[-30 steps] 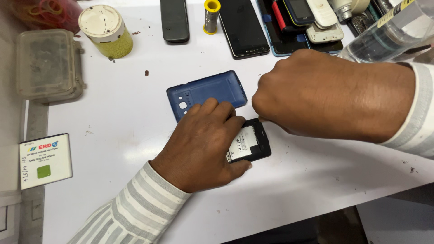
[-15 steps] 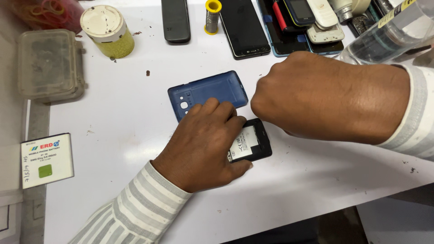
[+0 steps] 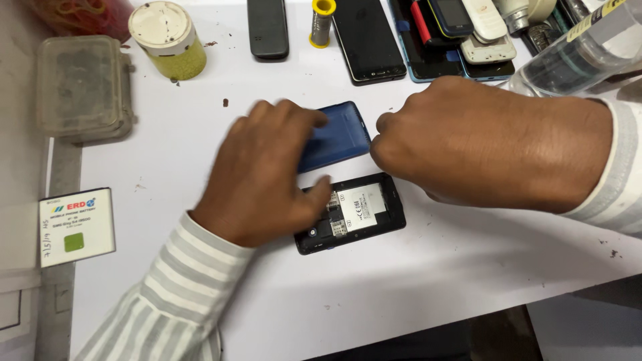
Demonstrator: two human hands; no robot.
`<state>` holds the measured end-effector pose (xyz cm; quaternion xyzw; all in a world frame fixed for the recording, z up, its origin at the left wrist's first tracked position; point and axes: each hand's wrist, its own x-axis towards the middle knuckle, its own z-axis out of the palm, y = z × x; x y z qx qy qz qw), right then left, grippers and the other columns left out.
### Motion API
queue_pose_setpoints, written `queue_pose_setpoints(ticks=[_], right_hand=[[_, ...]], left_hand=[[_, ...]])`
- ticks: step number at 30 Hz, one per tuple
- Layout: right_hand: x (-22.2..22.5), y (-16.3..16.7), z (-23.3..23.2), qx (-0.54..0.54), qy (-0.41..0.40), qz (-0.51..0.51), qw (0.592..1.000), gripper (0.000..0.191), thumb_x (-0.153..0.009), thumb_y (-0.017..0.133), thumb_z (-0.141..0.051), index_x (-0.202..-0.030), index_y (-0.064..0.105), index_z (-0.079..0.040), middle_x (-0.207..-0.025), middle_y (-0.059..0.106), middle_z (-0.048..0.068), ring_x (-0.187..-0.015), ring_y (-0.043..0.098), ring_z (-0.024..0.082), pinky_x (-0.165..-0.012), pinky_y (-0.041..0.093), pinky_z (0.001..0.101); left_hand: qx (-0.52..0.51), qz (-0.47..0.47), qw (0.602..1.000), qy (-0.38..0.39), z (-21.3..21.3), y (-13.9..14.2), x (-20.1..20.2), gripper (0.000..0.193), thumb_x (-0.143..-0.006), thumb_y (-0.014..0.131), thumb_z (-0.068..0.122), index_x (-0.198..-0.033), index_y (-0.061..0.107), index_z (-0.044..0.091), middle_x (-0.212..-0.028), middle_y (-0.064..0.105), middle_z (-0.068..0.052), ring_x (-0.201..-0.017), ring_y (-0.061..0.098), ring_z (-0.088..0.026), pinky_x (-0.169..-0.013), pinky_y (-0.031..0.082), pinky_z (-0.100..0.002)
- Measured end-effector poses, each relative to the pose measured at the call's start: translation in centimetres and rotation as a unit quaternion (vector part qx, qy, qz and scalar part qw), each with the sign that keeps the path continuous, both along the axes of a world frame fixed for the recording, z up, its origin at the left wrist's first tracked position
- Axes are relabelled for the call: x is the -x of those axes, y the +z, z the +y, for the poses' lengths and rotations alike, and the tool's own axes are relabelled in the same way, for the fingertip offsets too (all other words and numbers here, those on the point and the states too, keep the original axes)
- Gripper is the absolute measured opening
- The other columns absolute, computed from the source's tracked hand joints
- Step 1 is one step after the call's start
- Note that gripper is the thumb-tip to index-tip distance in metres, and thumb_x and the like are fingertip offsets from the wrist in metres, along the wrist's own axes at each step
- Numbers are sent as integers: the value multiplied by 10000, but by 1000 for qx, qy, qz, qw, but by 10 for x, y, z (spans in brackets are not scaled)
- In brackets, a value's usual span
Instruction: The person disassembles a mobile phone, separating the internal board from the frame, then uses a screwdriver on the phone body and brushes the internal components. They then fit the blue back cover onto the phone and begin handling another phone at the end.
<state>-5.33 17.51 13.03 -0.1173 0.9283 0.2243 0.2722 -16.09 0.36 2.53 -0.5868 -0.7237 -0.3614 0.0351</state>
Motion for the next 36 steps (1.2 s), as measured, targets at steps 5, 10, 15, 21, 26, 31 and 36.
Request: queue_pose_setpoints(ticks=[5,10,15,21,26,31,36], right_hand=[[4,4,-8,-63,-20,-63,996,103,-826,665,-39,-724,675,-40,-726,701,121,-708,733,247,-621,592,364],[3,9,-11,-67,-31,-35,997,91,-824,660,-50,-737,686,-48,-746,704,108,-686,721,259,-611,576,382],[0,17,4,-31,-57,44,997,81,-827,696,-162,-837,705,-83,-830,705,69,-709,712,276,-637,567,425],[13,-28,21,236,-83,163,954,179,-897,676,-164,-1046,676,-64,-897,697,91,-694,691,289,-612,538,426],[27,-80,25,420,-20,224,879,183,-843,691,-106,-1012,731,-50,-962,691,96,-794,692,290,-686,547,406],[37,-96,20,435,-18,231,870,156,-842,705,-115,-985,740,-61,-961,686,83,-801,684,298,-709,543,417],[38,-94,14,407,-4,229,884,174,-819,704,-138,-979,720,-71,-939,667,85,-754,672,313,-671,538,437]], left_hand=[[44,9,998,53,-5,-5,15,617,-617,811,210,-1172,649,-6,-1027,594,-149,-983,558,-341,-833,457,-459],[100,-8,993,62,-6,-6,25,801,-546,821,269,-1261,626,-34,-1098,589,-176,-1014,562,-345,-865,461,-451],[123,-7,989,83,-9,-9,35,823,-529,854,299,-1246,637,-42,-1141,592,-185,-1060,561,-355,-895,458,-455],[160,-29,982,93,-6,-15,38,760,-532,897,316,-1181,684,-16,-1141,595,-174,-1064,569,-350,-907,474,-453],[134,-33,987,78,-7,-17,41,730,-556,893,323,-1170,692,-18,-1136,598,-175,-1055,576,-362,-891,491,-454],[139,-48,986,77,-7,-19,42,704,-566,879,319,-1157,696,-17,-1122,598,-164,-1039,582,-350,-872,498,-447],[123,-40,989,75,-8,-18,42,664,-575,872,314,-1130,712,-13,-1115,605,-162,-1041,585,-354,-871,502,-452]])
